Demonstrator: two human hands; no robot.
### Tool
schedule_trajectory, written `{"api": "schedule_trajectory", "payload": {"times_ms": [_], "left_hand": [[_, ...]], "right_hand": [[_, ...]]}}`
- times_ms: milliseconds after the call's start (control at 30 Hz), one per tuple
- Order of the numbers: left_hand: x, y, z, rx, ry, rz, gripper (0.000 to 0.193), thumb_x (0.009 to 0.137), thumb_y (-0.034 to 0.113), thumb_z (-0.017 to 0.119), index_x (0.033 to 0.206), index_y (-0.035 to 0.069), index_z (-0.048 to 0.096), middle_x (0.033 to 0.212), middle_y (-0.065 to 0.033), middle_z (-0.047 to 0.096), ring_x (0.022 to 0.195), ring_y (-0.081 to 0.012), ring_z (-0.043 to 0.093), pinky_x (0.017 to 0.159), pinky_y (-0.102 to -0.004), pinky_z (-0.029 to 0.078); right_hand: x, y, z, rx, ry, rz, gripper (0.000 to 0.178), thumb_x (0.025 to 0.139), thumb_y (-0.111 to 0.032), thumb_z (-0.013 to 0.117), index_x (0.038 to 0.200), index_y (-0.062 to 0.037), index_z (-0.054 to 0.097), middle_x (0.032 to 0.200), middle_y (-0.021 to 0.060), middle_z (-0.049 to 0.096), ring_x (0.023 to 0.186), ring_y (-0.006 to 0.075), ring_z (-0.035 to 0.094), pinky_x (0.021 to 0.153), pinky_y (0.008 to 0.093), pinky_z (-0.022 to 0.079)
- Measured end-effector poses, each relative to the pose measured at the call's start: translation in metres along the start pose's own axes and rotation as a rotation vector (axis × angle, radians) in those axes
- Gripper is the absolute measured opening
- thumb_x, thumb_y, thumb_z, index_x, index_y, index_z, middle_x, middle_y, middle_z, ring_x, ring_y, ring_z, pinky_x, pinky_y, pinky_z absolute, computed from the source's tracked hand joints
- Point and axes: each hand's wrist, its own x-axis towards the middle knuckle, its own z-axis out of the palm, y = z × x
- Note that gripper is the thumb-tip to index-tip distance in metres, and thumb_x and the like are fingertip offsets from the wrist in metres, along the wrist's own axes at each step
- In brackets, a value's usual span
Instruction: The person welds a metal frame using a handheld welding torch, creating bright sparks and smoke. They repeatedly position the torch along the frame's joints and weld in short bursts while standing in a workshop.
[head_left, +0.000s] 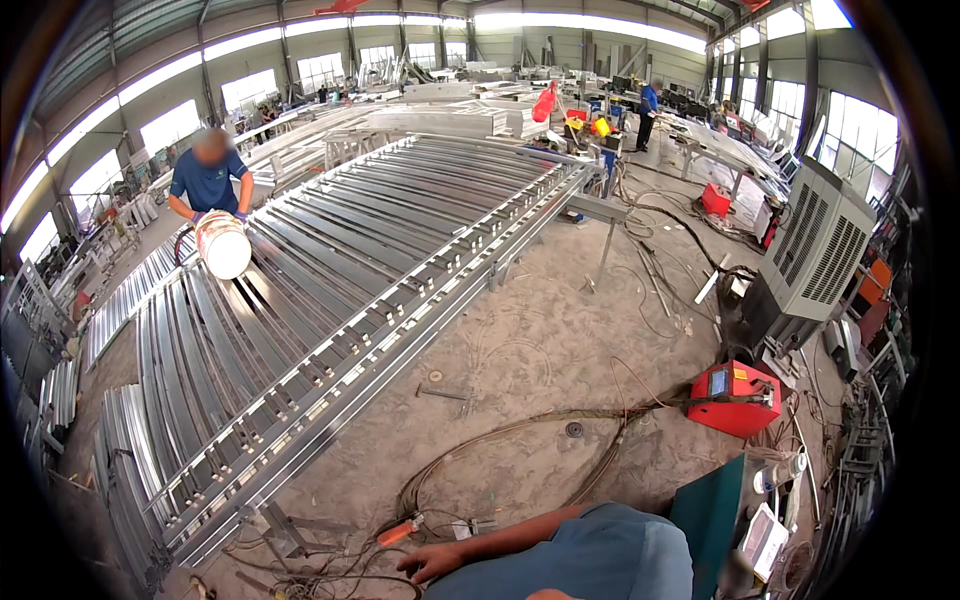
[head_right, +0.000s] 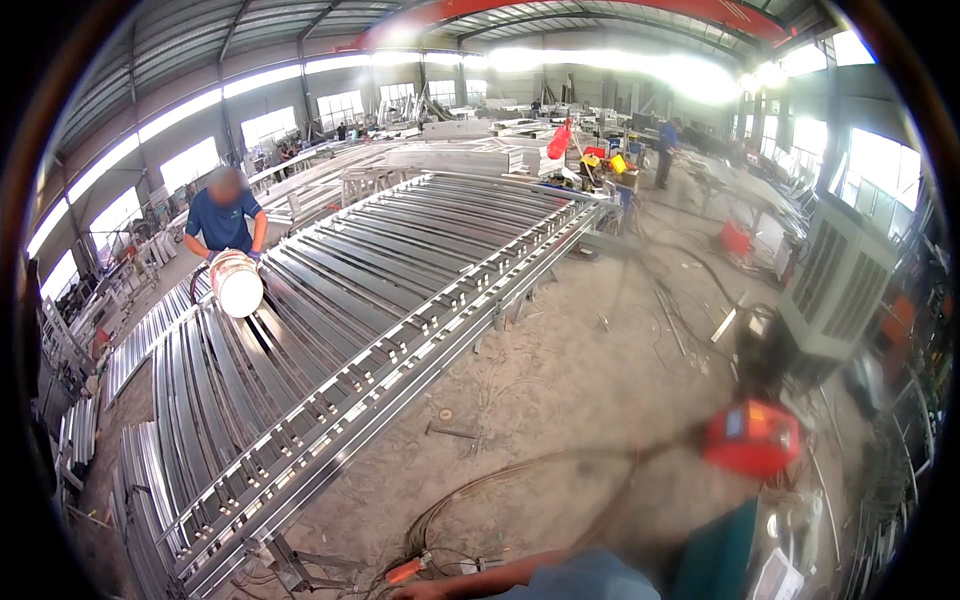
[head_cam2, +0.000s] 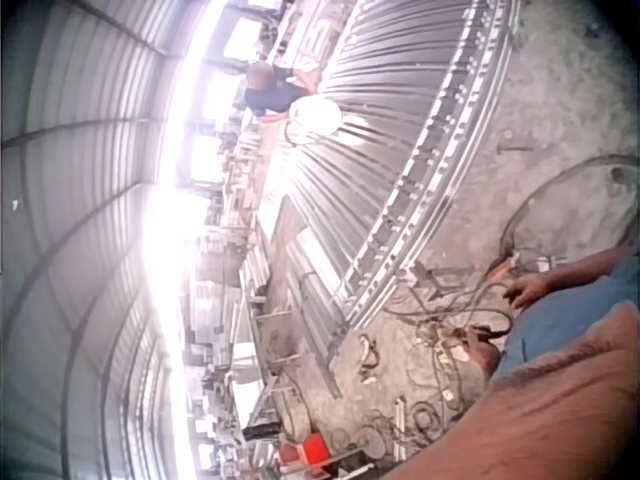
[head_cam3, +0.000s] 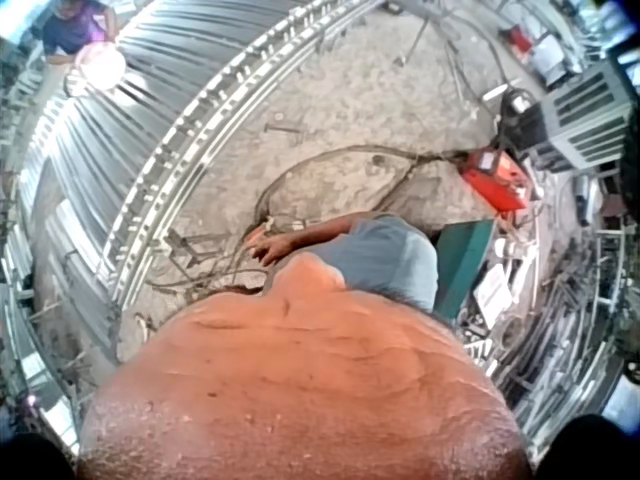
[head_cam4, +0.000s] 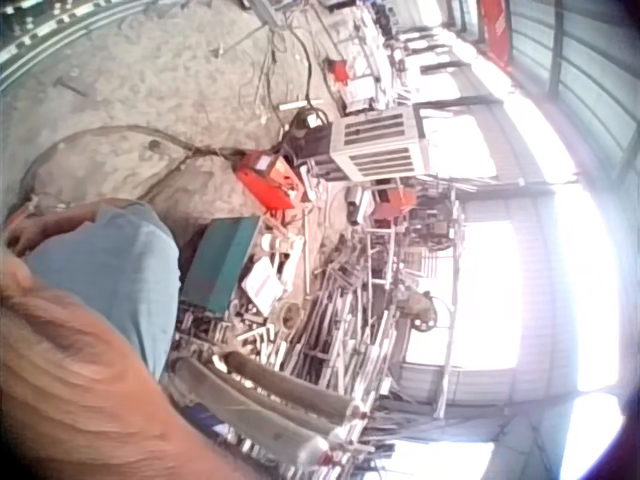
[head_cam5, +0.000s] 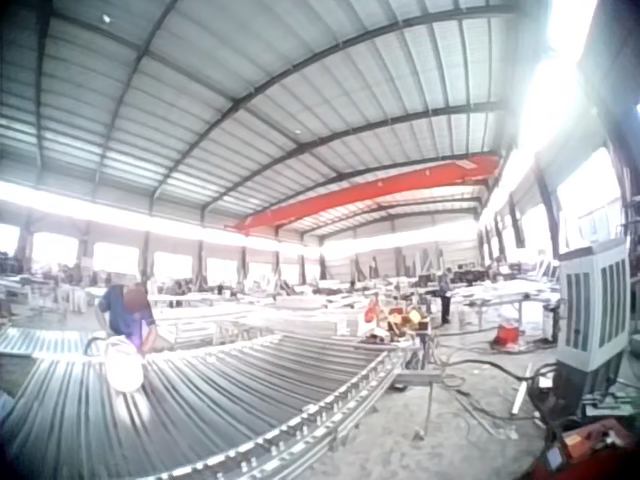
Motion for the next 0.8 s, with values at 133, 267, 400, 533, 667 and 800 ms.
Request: {"api": "schedule_trajectory", "payload": {"times_ms": [133,267,400,533,667,800], "left_hand": [[0.011,-0.009,-0.01,-0.04,-0.125,0.012,0.037,0.107,0.025,0.052,0.078,0.003,0.06,0.082,-0.0149,0.066,0.069,-0.0208,0.057,0.069,-0.0359,0.049],[0.024,-0.007,-0.008,-0.074,-0.034,-0.011,0.023,0.104,0.021,0.057,0.088,0.005,0.059,0.077,-0.0098,0.062,0.062,-0.0172,0.054,0.061,-0.0331,0.047],[0.039,0.003,-0.018,-0.229,0.133,-0.048,0.011,0.101,0.016,0.061,0.097,0.007,0.058,0.072,-0.0047,0.058,0.055,-0.0135,0.051,0.052,-0.0303,0.045],[0.045,0.003,-0.035,-0.326,0.126,-0.118,0.011,0.098,0.016,0.068,0.103,0.009,0.06,0.07,-0.004,0.061,0.054,-0.0157,0.055,0.049,-0.031,0.047],[0.035,-0.01,-0.071,-0.351,0.13,-0.097,0.014,0.098,0.016,0.067,0.104,0.005,0.061,0.072,-0.0067,0.062,0.055,-0.0158,0.055,0.051,-0.0311,0.046],[0.016,-0.013,-0.079,-0.345,0.261,-0.063,0.015,0.098,0.016,0.066,0.106,0.004,0.061,0.073,-0.0067,0.062,0.056,-0.0159,0.055,0.051,-0.0315,0.047]], "right_hand": [[-0.009,0.002,-0.008,0.053,0.063,0.036,0.072,0.1,-0.031,0.069,0.154,0.0069,0.041,0.137,0.0203,0.064,0.126,0.0246,0.061,0.107,0.0381,0.049],[-0.006,-0.028,-0.004,0.071,0.112,0.08,0.069,0.101,-0.032,0.069,0.152,0.0068,0.044,0.141,0.0208,0.063,0.129,0.0255,0.06,0.11,0.0378,0.047],[-0.007,-0.067,-0.001,-0.139,0.154,0.078,0.048,0.101,-0.043,0.065,0.12,0.0008,0.073,0.11,0.0104,0.076,0.099,0.0202,0.069,0.091,0.0372,0.053],[-0.006,-0.065,0.006,-0.078,0.196,0.307,0.049,0.1,-0.047,0.066,0.112,-0.0008,0.078,0.095,0.0062,0.076,0.087,0.0119,0.067,0.084,0.0319,0.055],[0.005,-0.098,0.035,-0.107,0.18,0.389,0.042,0.103,-0.04,0.066,0.114,-0.0015,0.079,0.103,0.0075,0.079,0.094,0.0128,0.069,0.088,0.0316,0.055],[0.011,-0.094,0.034,-0.116,0.056,0.373,0.042,0.102,-0.039,0.068,0.111,0.0005,0.079,0.099,0.0079,0.079,0.09,0.0125,0.069,0.084,0.0313,0.056]]}}
